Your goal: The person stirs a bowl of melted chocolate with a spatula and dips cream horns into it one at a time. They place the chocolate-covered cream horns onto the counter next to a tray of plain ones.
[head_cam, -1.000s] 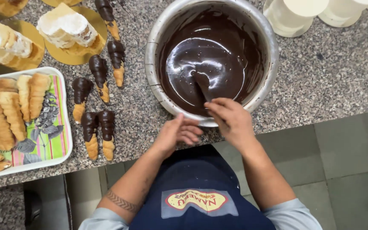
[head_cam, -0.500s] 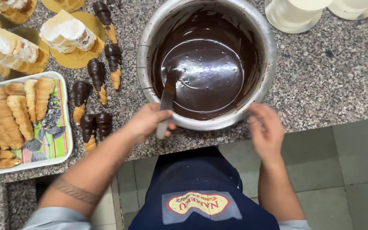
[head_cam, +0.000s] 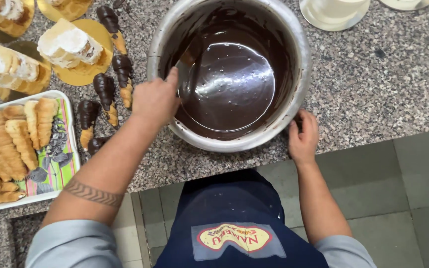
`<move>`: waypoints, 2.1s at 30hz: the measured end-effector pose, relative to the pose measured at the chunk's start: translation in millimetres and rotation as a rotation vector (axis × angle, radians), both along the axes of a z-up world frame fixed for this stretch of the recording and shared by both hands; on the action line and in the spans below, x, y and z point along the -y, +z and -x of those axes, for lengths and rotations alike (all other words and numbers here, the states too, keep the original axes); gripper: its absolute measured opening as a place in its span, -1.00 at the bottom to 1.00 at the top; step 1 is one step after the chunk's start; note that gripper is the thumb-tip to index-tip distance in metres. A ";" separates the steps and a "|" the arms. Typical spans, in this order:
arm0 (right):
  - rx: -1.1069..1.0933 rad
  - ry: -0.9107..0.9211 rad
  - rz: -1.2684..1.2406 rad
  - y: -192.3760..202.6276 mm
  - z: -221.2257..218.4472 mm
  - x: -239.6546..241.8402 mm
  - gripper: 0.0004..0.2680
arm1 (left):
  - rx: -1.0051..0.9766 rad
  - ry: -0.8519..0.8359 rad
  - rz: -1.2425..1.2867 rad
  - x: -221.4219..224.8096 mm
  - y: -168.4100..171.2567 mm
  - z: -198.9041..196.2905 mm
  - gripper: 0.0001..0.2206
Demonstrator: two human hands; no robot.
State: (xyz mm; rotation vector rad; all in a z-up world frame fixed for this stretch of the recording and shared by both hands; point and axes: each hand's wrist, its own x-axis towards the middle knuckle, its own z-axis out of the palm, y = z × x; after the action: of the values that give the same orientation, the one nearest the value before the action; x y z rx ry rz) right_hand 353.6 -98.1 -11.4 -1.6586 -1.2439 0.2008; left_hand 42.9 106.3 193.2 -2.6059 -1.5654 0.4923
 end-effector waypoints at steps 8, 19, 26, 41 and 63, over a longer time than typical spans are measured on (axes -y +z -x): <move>0.034 0.005 -0.005 2.7 2.9 -1.0 -0.75 | 0.030 -0.066 -0.057 7.3 -40.4 -27.9 -0.65; 0.021 0.018 -0.017 10.8 3.7 -3.8 -0.77 | 0.143 0.031 0.057 16.6 17.0 -3.1 -0.57; 0.030 0.024 -0.041 7.4 1.7 -2.1 -0.77 | 0.221 -0.117 0.203 39.5 0.0 -21.4 -0.40; -0.612 0.305 -0.006 -38.0 8.8 -4.0 -0.58 | 0.037 0.012 0.245 23.0 30.8 -9.2 -0.41; -0.181 0.256 0.007 0.6 36.3 -11.9 -0.29 | 0.390 -0.013 0.337 27.1 -15.1 -15.2 -0.50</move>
State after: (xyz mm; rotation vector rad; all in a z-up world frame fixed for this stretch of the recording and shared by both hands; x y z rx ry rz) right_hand 317.2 -86.2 -10.8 -1.4493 -1.3134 0.5018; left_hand 58.1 79.2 178.1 -3.1194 -1.6931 0.2762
